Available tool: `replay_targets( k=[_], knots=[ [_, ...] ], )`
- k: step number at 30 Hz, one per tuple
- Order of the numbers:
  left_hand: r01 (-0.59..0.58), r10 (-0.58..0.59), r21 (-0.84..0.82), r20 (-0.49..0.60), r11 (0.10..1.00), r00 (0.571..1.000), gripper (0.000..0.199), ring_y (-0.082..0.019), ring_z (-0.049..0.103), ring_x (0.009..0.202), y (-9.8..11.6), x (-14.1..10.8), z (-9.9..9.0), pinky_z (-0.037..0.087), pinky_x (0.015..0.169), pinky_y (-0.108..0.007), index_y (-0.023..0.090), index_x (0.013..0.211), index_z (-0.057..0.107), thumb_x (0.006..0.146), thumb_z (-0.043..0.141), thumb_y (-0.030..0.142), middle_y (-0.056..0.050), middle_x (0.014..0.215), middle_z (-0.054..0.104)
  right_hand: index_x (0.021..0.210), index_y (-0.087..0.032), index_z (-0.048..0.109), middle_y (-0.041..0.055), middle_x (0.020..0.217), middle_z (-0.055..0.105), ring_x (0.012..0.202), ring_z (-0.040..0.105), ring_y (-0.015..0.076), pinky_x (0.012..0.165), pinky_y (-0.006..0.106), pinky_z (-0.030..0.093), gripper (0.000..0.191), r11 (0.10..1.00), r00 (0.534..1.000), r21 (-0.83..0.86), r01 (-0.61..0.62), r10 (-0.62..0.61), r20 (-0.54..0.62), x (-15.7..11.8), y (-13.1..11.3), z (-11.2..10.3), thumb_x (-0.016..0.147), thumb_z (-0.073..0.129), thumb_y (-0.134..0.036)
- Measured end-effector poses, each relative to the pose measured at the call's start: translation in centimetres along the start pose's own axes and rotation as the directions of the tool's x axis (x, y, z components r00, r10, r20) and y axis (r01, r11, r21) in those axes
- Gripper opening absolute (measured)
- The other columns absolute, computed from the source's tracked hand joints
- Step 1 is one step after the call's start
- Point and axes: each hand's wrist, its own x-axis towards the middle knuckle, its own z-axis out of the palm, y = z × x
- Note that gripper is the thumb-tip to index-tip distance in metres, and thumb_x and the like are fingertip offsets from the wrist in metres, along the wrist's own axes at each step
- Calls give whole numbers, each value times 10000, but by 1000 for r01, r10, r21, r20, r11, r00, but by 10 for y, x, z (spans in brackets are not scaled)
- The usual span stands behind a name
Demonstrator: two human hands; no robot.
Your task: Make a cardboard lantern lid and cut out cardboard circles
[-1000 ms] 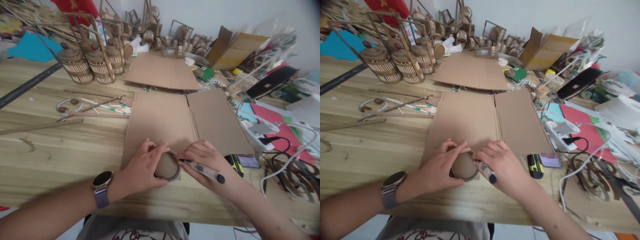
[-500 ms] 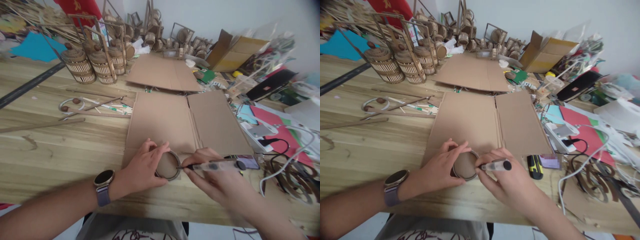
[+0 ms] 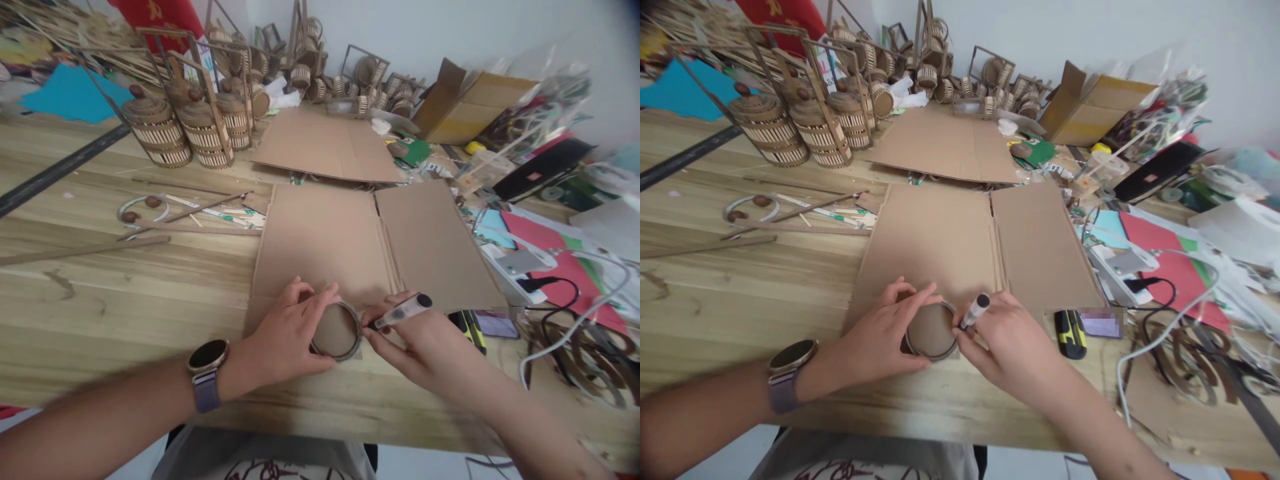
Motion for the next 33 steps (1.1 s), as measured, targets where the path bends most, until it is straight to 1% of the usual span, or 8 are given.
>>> replay_targets(
  k=[4,7,10,14,16,19,25,33],
  knots=[
    [-10,10,7,-13,1000,1000,1058,-358,405,1219,0,-1,0,218,1163,-556,207,1508,206,670,841,324,-48,1411,586,841,-191,657,61,786,737,754,693,240,733,396,481,219,993,997,-104,59,-64,-42,3,4,4,975,485,-203],
    [-13,13,3,-16,1000,1000,1065,-351,400,1216,-1,0,1,209,1170,-550,195,1506,209,663,846,333,-47,1401,592,881,-178,660,64,767,722,729,672,233,708,390,453,211,991,994,-112,78,-85,-65,6,6,7,988,483,-217],
    [-11,11,-2,-21,1000,1000,1086,-346,391,1219,-2,0,2,205,1173,-547,196,1512,182,664,847,333,-46,1404,591,957,-181,668,52,805,732,748,670,215,721,378,451,159,995,990,-21,93,-95,-107,6,6,6,983,513,-203],
    [-12,12,-6,-15,1000,1000,1088,-341,390,1216,-1,0,1,203,1174,-550,208,1512,175,660,843,313,-41,1408,590,986,-230,678,11,826,747,740,675,180,734,343,479,101,975,971,219,48,6,-238,-1,5,3,932,611,-179],
    [-5,5,-12,-13,1000,1000,1081,-341,390,1222,0,0,0,210,1172,-552,211,1511,181,659,841,303,-42,1407,590,963,-244,698,5,806,752,729,677,181,717,339,495,107,950,966,312,16,66,-251,-4,4,7,907,639,-173],
    [5,-5,-26,-3,1000,1000,1079,-346,393,1235,1,0,-1,230,1162,-562,212,1513,183,661,840,290,-52,1413,585,916,-248,719,6,763,753,725,677,194,701,350,511,104,914,966,406,-14,117,-230,-8,3,21,879,660,-172],
    [-18,17,-36,-25,999,1000,1081,-362,406,1244,-1,0,0,228,1148,-601,229,1519,170,675,842,297,-65,1408,590,899,-254,738,8,796,757,787,675,203,751,368,514,140,855,960,519,-8,152,-235,-5,3,46,825,692,-145],
    [-49,49,2,-48,999,998,1076,-358,424,1223,-3,-1,2,254,1137,-610,192,1506,178,677,853,323,-89,1382,608,895,-254,728,17,836,753,839,668,203,788,371,501,123,838,964,546,7,140,-227,0,6,54,842,679,-154]
  ],
)
